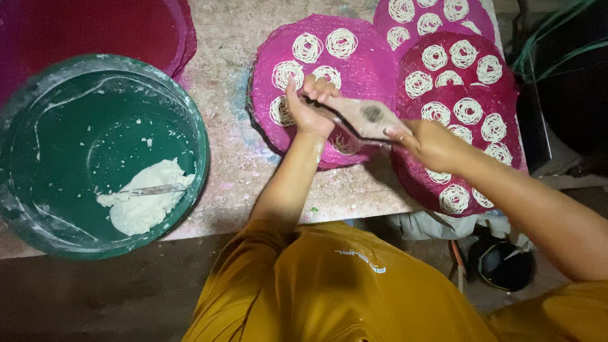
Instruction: The person scoops white paste from a green basin into a wooden hand-extruder tool, then squeezes the tool to extrude the paste in spiral nests onto round pink boards, repeating the cycle and moving finished boards aside as more nests accumulate.
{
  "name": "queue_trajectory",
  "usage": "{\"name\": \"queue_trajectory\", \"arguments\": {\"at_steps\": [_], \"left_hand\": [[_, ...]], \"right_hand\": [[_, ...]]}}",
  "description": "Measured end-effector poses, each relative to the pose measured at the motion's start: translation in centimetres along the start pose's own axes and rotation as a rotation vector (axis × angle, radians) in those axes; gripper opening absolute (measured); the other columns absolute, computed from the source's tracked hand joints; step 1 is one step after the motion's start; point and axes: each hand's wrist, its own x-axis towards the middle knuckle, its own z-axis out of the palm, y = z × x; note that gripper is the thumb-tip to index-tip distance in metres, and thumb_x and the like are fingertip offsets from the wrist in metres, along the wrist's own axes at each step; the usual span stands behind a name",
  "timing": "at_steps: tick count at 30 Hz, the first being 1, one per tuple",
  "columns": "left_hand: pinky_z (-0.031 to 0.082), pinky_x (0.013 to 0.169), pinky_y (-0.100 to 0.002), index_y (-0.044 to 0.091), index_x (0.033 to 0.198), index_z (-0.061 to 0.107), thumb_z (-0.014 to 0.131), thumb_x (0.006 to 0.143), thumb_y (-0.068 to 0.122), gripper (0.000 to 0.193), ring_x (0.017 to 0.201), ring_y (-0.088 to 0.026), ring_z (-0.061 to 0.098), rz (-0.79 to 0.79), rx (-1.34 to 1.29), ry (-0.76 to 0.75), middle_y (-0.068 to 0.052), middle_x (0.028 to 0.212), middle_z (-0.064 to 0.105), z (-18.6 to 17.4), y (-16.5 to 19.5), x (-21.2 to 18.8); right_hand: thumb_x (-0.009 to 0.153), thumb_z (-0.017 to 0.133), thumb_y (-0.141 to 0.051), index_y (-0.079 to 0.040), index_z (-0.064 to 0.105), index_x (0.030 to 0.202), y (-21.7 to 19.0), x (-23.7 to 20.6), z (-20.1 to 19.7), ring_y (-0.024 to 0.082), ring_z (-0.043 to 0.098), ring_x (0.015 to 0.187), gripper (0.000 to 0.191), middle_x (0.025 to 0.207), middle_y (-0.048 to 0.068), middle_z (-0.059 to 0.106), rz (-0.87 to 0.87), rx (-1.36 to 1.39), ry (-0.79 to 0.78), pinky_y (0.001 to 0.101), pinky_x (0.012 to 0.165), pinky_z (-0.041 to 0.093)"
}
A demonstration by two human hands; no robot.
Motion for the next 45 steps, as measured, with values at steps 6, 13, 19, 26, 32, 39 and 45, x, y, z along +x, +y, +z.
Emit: {"name": "queue_trajectory", "arguments": {"at_steps": [6, 13, 19, 26, 32, 39, 45], "left_hand": [[0.041, 0.069, -0.035, 0.018, 0.069, 0.042, 0.038, 0.103, 0.057, 0.052, 0.057, -0.014, 0.038, 0.006, 0.113, -0.071, 0.005, 0.059, 0.034, 1.4, 2.0, 1.3], [0.040, 0.062, -0.033, 0.019, 0.067, 0.042, 0.035, 0.103, 0.058, 0.054, 0.052, -0.013, 0.036, 0.027, 0.025, 0.072, 0.005, 0.057, 0.033, 1.5, -0.7, 0.5], [0.045, 0.070, -0.038, 0.010, 0.078, 0.053, 0.024, 0.102, 0.057, 0.060, 0.069, -0.020, 0.048, -0.143, 0.147, -0.020, -0.005, 0.073, 0.051, 3.8, 0.5, 1.5], [0.031, 0.042, -0.023, 0.002, 0.148, 0.041, -0.001, 0.094, 0.077, 0.102, 0.056, -0.009, 0.040, -0.747, 1.158, 0.085, -0.018, 0.124, 0.067, 0.6, -0.3, -2.2], [0.033, 0.042, -0.027, 0.010, 0.162, 0.019, 0.015, 0.100, 0.070, 0.086, 0.047, -0.013, 0.038, -0.571, 1.446, 0.038, -0.021, 0.138, 0.071, -1.0, 0.0, -3.5], [0.053, 0.086, -0.045, 0.015, 0.158, 0.035, 0.052, 0.099, 0.029, 0.063, 0.101, -0.032, 0.064, -0.074, 2.436, -0.423, -0.015, 0.129, 0.069, 0.0, 3.2, -8.3], [0.051, 0.099, -0.046, 0.016, 0.139, 0.061, 0.065, 0.084, 0.017, 0.056, 0.126, -0.036, 0.054, 0.312, 2.575, -0.726, -0.016, 0.145, 0.054, 0.0, 3.3, -7.7]], "right_hand": [[0.104, 0.044, -0.049, 0.002, 0.069, 0.113, -1.2, 0.1, 1.1, 0.039, 0.071, 0.075, 0.057, 0.079, 0.026, 0.069, -0.135, 0.082, 0.139, 0.0507, 0.075, 0.053], [0.105, 0.043, -0.052, -0.001, 0.071, 0.111, 0.2, -0.1, -0.1, 0.038, 0.069, 0.075, 0.058, 0.078, 0.025, 0.069, 0.011, 0.023, 0.061, 0.0522, 0.072, 0.054], [0.104, 0.052, -0.049, 0.002, 0.072, 0.107, 2.0, 0.4, -0.2, 0.027, 0.062, 0.065, 0.054, 0.071, 0.020, 0.066, -0.142, 0.087, 0.218, 0.0470, 0.066, 0.050], [0.104, 0.051, -0.047, 0.001, 0.067, 0.092, 4.1, 0.1, 0.5, 0.018, 0.057, 0.061, 0.052, 0.064, 0.009, 0.060, -0.113, 0.280, 0.218, 0.0390, 0.058, 0.047], [0.103, 0.052, -0.047, -0.002, 0.066, 0.095, 6.3, 1.5, 2.1, 0.018, 0.056, 0.058, 0.048, 0.063, 0.008, 0.058, -0.083, 0.338, 0.359, 0.0386, 0.055, 0.045], [0.109, 0.042, -0.059, -0.001, 0.055, 0.089, 8.6, 1.0, 4.3, 0.014, 0.050, 0.053, 0.062, 0.063, 0.004, 0.052, -0.186, 0.622, 0.456, 0.0310, 0.050, 0.041], [0.104, 0.037, -0.067, -0.005, 0.059, 0.099, 7.8, -0.8, 6.7, 0.012, 0.050, 0.055, 0.066, 0.067, 0.002, 0.054, -0.300, 0.824, 0.571, 0.0283, 0.049, 0.040]]}}
